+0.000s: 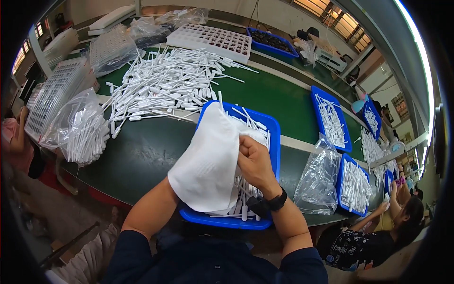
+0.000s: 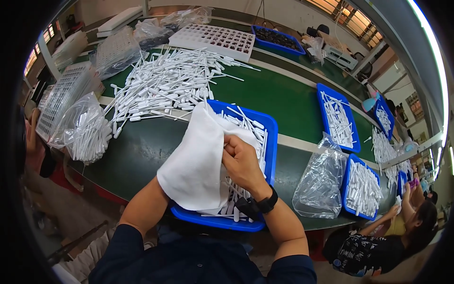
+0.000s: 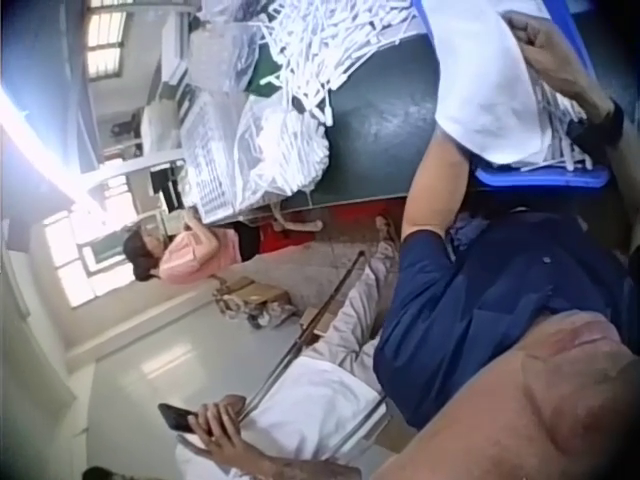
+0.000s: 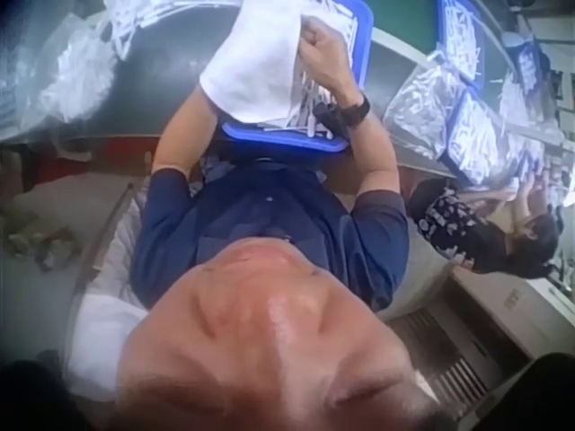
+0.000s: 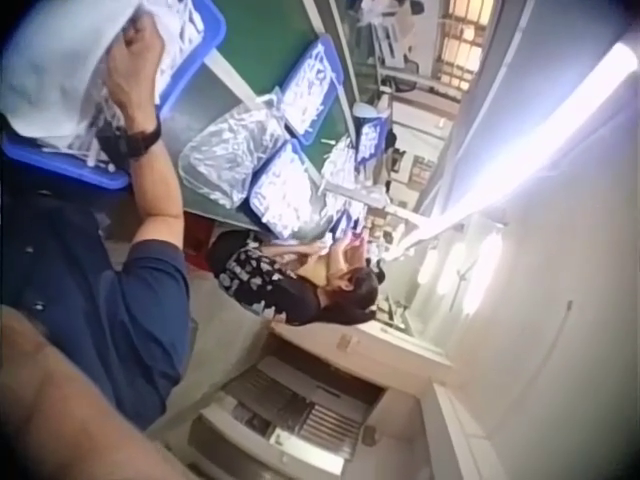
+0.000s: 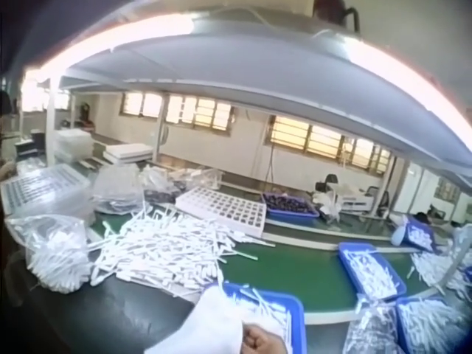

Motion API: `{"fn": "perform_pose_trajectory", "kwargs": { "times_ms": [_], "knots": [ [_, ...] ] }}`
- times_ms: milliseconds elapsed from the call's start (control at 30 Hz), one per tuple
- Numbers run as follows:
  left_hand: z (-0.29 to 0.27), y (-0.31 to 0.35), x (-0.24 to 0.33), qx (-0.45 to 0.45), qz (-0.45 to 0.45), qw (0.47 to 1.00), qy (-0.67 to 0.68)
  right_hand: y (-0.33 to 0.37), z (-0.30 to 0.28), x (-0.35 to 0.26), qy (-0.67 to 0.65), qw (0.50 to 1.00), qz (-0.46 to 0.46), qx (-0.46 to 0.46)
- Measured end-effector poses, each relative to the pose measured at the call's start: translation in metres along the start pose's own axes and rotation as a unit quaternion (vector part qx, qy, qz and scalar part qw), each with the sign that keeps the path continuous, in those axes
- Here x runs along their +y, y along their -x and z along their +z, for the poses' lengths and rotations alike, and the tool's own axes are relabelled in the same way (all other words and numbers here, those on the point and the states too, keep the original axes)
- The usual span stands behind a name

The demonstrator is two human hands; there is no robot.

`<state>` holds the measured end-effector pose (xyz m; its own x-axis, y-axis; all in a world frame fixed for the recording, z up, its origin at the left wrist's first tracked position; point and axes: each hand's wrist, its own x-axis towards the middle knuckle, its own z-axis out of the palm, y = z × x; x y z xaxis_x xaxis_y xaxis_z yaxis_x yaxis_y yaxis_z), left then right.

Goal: Cleaning and sorting industrial cotton swabs at a manual workstation using a cloth.

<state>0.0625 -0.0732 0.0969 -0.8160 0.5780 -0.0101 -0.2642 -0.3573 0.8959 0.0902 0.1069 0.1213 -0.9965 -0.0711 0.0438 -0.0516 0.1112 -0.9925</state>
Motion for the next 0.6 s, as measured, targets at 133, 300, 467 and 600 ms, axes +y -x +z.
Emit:
{"fn": "perform_pose_trajectory", "kwargs": {
  "times_ms": [133,300,467,600],
  "knots": [
    [0.004,-0.006,-0.011,-0.005,-0.052,0.995,0.084,-0.002,-0.007,-0.012,0.098,0.994,0.052,0.008],
    [-0.004,-0.01,-0.023,0.024,-0.144,0.958,0.248,0.001,-0.007,-0.012,0.007,0.999,0.002,0.036],
    [-0.008,-0.006,-0.014,0.028,-0.122,0.982,0.139,0.002,-0.008,-0.01,0.142,0.988,-0.066,0.014],
    [-0.007,0.002,-0.01,0.053,0.033,0.993,-0.104,0.005,-0.014,-0.021,0.213,0.976,-0.051,0.001]
  ]
}}
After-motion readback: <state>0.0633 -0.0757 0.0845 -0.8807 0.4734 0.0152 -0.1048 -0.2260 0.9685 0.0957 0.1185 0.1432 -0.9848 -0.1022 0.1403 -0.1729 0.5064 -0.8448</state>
